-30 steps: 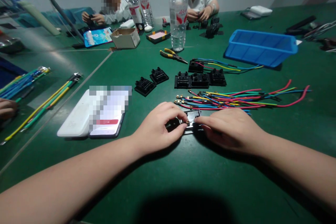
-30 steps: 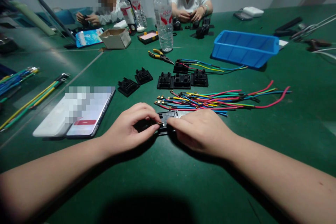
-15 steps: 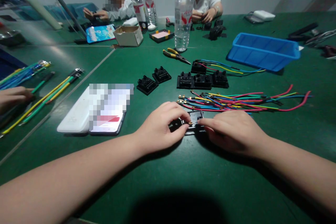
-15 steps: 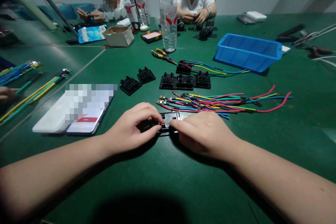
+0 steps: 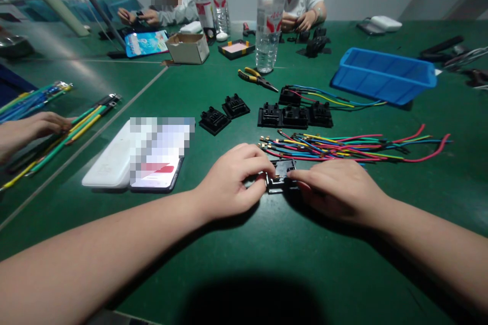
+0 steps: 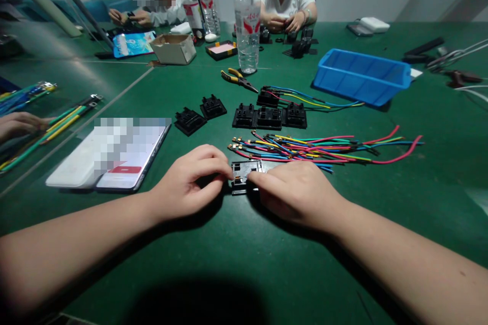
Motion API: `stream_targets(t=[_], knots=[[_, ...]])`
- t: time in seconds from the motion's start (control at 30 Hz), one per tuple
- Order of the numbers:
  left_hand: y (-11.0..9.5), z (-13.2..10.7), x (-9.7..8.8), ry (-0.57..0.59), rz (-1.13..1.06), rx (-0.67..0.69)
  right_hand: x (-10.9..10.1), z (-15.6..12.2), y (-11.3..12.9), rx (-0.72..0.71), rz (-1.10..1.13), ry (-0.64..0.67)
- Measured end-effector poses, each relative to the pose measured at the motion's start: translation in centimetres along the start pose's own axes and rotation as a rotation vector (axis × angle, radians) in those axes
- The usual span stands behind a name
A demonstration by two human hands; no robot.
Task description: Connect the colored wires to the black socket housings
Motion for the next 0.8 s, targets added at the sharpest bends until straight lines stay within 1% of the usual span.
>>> stream_targets(t=[0.37,0.6,0.7,0.8], knots=[[-0.01,0.04,-0.04,-0.019,-0.002,0.014,-0.19,0.05,0.13,-0.01,0.014,-0.006],[-0.01,0.0,0.02,-0.003,-0.016,0.004,-0.08,0.2,0.03,-0.011,0.017,-0.003],[0.09,-0.09,-0.18,-0.023,-0.062,-0.026,-0.2,0.29,0.14,-0.026,0.026,-0.017],[0.31,-0.1,-0.36,-0.062,-0.093,-0.084,-0.27,0.37,0.21,-0.029,0.013,-0.019]])
Point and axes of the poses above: each hand's wrist, its own z-axis towards the middle knuckle, its own x-axis out of the palm, y = z × x, the point moved 3 cm from there along z, towards the middle knuckle, and after that the axes turned 13 degrees about z, right-handed, at the moved point
